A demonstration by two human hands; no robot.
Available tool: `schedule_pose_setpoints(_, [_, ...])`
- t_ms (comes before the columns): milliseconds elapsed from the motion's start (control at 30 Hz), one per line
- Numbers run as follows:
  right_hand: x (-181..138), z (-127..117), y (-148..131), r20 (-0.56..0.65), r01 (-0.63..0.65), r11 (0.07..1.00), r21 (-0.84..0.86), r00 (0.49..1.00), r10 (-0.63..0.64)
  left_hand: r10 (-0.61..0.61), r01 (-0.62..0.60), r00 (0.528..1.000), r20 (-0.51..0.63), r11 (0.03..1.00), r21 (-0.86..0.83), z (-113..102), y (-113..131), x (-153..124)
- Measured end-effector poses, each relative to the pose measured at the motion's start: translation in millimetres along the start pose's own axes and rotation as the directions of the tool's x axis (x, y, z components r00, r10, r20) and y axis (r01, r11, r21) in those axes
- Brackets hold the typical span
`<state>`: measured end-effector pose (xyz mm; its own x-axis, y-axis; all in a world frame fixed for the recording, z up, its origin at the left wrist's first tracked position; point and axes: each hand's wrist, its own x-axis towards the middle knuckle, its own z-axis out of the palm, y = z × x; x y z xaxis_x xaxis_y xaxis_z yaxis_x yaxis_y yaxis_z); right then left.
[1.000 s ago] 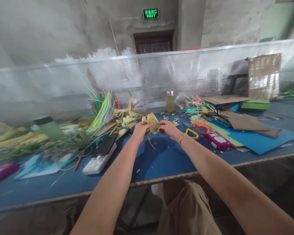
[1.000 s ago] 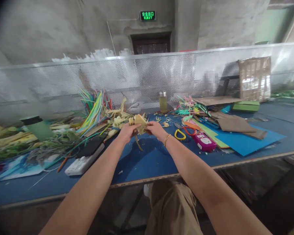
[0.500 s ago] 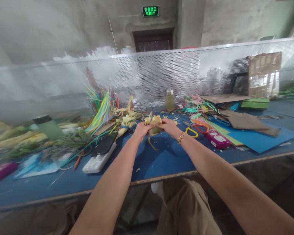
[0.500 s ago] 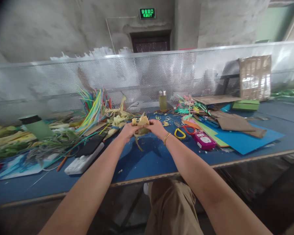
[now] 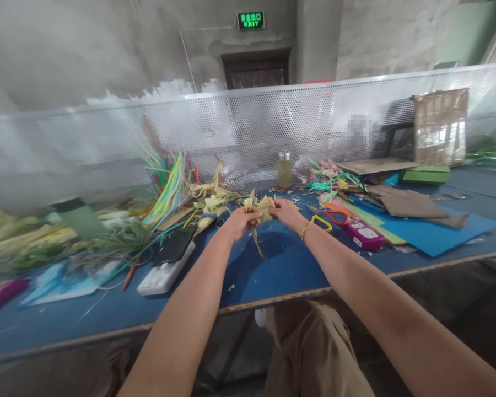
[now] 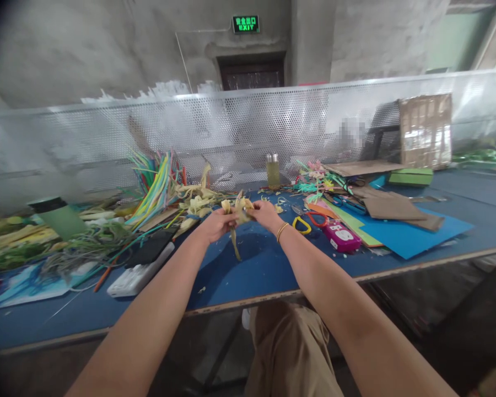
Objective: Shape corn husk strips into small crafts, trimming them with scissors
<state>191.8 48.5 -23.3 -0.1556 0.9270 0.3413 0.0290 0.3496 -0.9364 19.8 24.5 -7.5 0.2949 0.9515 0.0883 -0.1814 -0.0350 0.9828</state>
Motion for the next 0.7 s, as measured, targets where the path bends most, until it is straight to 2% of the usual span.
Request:
schedule_pose_setpoints(133, [3.5, 0.9, 1.7, -0.128, -0.033, 0.995, 0.093, 0.991, 0.045, -0.005, -0.005, 0.998, -0.069, 0.991, -0.136, -3.3, 5.5, -0.5])
schedule_pose_setpoints(200, [4.9, 0.3, 1.0, -0.250, -0.056, 0.985, 0.161, 0.964, 0.095, 0.014, -0.028, 0.998, -0.067, 0.977, -0.213, -5.0, 9.0, 0.5])
schedule_pose_setpoints(267, [7.3, -5.0, -1.2, -0.398, -0.066, 0.956, 0.286, 0.900, 0.181, 0.037, -0.067, 0.993, -0.110, 0.955, -0.290, -7.5, 12.9, 2.4])
schedule_pose_setpoints(333, [10.5, -15.7, -4.8, -0.518, -0.030, 0.906, 0.423, 0.812, 0.269, 0.044, -0.119, 0.976, -0.214, 0.929, -0.351, -11.2, 16.5, 4.9])
schedule_pose_setpoints(433, [14.5, -37.6, -11.6, -0.643, 0.057, 0.859, 0.509, 0.688, 0.335, 0.023, -0.200, 0.899, -0.437, 0.909, -0.364, -19.4, 21.0, 8.2])
schedule_pose_setpoints(500, [15.5, -50.6, -16.0, -0.705, 0.095, 0.860, 0.501, 0.621, 0.342, 0.006, -0.248, 0.813, -0.582, 0.908, -0.337, -26.0, 24.1, 9.1])
schedule_pose_setpoints(533, [15.4, -55.1, -18.1, -0.723, 0.108, 0.864, 0.492, 0.603, 0.336, -0.005, -0.266, 0.770, -0.638, 0.906, -0.328, -29.4, 25.9, 9.0])
schedule_pose_setpoints(567, [14.8, -57.7, -20.0, -0.725, 0.118, 0.867, 0.485, 0.608, 0.324, -0.018, -0.279, 0.738, -0.675, 0.902, -0.329, -32.5, 27.8, 8.5])
schedule_pose_setpoints(600, [13.9, -58.1, -21.7, -0.709, 0.124, 0.866, 0.485, 0.636, 0.305, -0.034, -0.284, 0.721, -0.692, 0.896, -0.340, -35.1, 29.7, 7.7])
schedule_pose_setpoints(633, [12.7, -56.3, -23.1, -0.668, 0.121, 0.863, 0.491, 0.688, 0.284, -0.052, -0.274, 0.728, -0.683, 0.892, -0.360, -37.0, 31.3, 6.8])
schedule_pose_setpoints(700, [9.3, -46.3, -24.1, -0.517, 0.072, 0.862, 0.501, 0.824, 0.231, -0.085, -0.207, 0.802, -0.591, 0.889, -0.408, -37.4, 32.7, 4.9])
